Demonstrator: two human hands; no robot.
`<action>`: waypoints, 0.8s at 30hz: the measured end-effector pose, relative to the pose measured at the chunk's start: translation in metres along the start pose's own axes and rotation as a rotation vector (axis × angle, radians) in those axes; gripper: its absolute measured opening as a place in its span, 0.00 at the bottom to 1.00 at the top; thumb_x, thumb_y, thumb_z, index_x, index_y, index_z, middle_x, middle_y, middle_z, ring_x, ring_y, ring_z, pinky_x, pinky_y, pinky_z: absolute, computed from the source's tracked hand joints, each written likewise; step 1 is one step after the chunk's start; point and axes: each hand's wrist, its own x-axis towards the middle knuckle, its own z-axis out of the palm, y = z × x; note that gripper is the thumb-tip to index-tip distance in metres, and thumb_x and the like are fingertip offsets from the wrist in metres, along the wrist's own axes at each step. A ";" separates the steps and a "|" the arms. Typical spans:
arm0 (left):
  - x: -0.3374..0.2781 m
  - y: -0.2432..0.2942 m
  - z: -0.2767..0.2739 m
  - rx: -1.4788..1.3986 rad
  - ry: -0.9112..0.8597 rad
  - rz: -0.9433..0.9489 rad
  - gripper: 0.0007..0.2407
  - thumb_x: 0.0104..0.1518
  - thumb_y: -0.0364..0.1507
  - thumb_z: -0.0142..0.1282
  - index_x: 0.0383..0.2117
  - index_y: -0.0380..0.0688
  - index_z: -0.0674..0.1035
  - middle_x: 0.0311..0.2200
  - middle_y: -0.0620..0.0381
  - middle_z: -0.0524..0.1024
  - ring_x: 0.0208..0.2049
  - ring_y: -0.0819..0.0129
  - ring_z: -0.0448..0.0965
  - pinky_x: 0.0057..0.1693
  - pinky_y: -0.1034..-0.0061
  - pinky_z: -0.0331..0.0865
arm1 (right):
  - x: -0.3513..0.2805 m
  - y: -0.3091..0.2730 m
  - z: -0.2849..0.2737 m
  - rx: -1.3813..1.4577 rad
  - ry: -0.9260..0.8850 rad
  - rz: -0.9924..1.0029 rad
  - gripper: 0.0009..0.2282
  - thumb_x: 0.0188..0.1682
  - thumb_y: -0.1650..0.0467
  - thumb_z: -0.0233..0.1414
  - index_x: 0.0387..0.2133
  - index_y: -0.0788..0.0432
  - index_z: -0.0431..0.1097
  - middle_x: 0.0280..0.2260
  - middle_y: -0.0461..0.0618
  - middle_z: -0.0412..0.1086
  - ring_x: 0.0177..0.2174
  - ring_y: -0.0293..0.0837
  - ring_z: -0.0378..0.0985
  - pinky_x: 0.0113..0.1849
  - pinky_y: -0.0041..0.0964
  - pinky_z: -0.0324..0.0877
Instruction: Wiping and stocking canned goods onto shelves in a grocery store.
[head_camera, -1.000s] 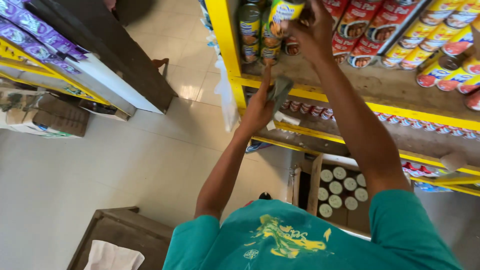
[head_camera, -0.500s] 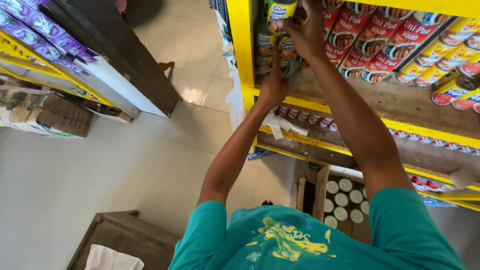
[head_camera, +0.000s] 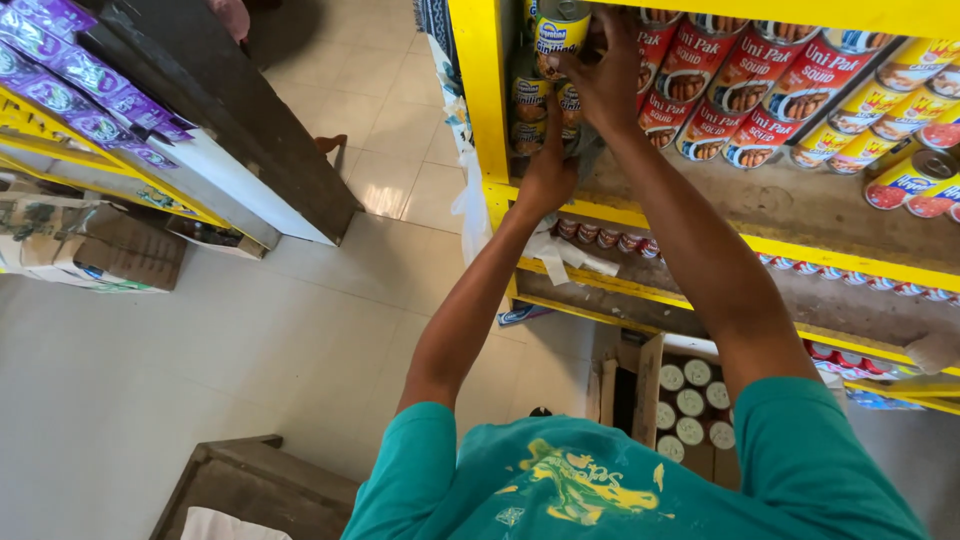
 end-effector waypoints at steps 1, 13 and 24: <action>0.001 -0.003 0.002 -0.001 -0.002 -0.002 0.42 0.48 0.19 0.42 0.73 0.48 0.35 0.52 0.28 0.77 0.30 0.37 0.82 0.32 0.56 0.70 | 0.000 -0.004 -0.001 0.000 0.000 0.003 0.29 0.49 0.74 0.70 0.60 0.56 0.60 0.48 0.56 0.70 0.45 0.55 0.76 0.45 0.50 0.75; 0.004 -0.003 0.004 -0.028 0.013 -0.001 0.43 0.48 0.18 0.43 0.73 0.51 0.36 0.67 0.33 0.64 0.37 0.37 0.82 0.36 0.58 0.72 | 0.010 -0.044 -0.020 0.161 -0.069 -0.030 0.25 0.45 0.81 0.69 0.52 0.63 0.64 0.45 0.61 0.75 0.45 0.57 0.82 0.48 0.49 0.79; -0.016 -0.016 0.030 -0.187 0.105 0.118 0.38 0.56 0.19 0.52 0.73 0.38 0.43 0.62 0.33 0.68 0.53 0.48 0.79 0.52 0.64 0.75 | -0.002 -0.007 -0.026 0.295 -0.051 0.101 0.31 0.43 0.86 0.64 0.59 0.62 0.60 0.45 0.60 0.71 0.45 0.54 0.78 0.47 0.45 0.78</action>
